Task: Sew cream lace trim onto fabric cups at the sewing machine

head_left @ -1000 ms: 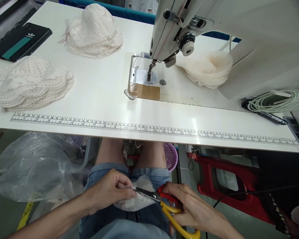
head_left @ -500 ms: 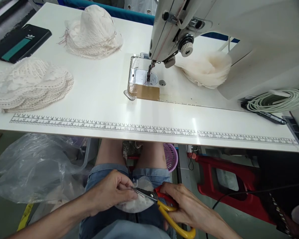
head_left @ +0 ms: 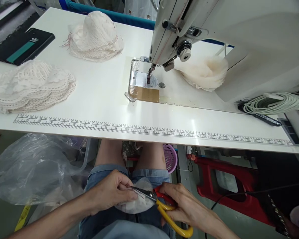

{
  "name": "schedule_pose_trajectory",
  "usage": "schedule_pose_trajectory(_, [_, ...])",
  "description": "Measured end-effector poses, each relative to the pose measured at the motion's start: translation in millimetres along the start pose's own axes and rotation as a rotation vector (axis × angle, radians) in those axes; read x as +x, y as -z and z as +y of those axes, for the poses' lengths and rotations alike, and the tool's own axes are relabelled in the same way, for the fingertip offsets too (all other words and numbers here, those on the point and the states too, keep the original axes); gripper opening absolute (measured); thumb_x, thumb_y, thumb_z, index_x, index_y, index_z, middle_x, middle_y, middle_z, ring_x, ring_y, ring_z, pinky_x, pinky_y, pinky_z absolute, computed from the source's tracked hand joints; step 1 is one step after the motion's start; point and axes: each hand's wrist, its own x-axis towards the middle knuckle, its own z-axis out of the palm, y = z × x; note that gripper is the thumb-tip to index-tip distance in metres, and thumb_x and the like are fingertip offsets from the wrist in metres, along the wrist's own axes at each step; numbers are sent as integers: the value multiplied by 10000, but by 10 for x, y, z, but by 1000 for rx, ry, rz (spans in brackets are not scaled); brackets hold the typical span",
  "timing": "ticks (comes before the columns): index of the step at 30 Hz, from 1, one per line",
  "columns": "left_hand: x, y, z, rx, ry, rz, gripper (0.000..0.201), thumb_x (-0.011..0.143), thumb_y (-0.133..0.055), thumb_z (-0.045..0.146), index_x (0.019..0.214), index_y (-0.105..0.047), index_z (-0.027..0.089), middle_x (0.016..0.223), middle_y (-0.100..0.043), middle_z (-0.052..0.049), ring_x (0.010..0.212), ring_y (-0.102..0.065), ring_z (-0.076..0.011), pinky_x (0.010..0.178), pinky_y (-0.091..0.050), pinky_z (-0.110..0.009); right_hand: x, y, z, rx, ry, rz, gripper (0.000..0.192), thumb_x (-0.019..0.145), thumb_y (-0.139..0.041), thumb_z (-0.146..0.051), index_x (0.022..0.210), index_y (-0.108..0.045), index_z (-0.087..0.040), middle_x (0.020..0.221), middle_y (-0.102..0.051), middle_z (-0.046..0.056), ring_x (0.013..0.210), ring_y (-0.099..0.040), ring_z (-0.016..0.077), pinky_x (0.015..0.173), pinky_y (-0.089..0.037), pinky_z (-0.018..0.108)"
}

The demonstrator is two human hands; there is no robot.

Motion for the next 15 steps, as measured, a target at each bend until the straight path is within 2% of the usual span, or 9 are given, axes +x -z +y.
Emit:
schedule_pose_trajectory(4, [-9,7,1,1,8,17,369,599,-725,465,554,-550,144,423,-344,87,448,-219,-64,443,-130,-224,-54,33,-13,-21,-23,107,347,705,-718,-391,956,-582,-194,795,-610,1,661,-540,143,572,-390,213])
schedule_pose_trajectory(7, [-20,29,-11,-1,-13,22,382,623,-709,489,639,-617,118,451,-404,68,457,-264,-67,446,-157,-215,-151,175,-47,-18,-8,229,276,758,-661,-375,955,-570,-204,757,-592,4,627,-544,140,558,-415,216])
schedule_pose_trajectory(9, [-33,47,-19,-3,-58,16,396,648,-696,500,672,-637,109,467,-424,57,467,-292,-71,452,-184,-210,-216,362,-69,-52,-4,360,272,794,-620,-353,1010,-547,-206,786,-593,14,620,-555,135,567,-438,216])
schedule_pose_trajectory(12, [-50,77,-21,18,-148,43,460,626,-696,557,696,-646,105,487,-453,43,474,-333,-76,459,-218,-206,-258,761,-40,-222,-41,584,323,827,-571,-368,1096,-498,-205,905,-604,53,713,-591,166,643,-472,248])
schedule_pose_trajectory(15, [-31,175,13,77,-205,112,563,526,-709,647,677,-634,109,480,-432,53,455,-315,-62,449,-203,-199,-204,1235,145,-432,-82,686,286,879,-470,-401,1077,-511,-198,886,-602,69,696,-593,185,618,-473,280])
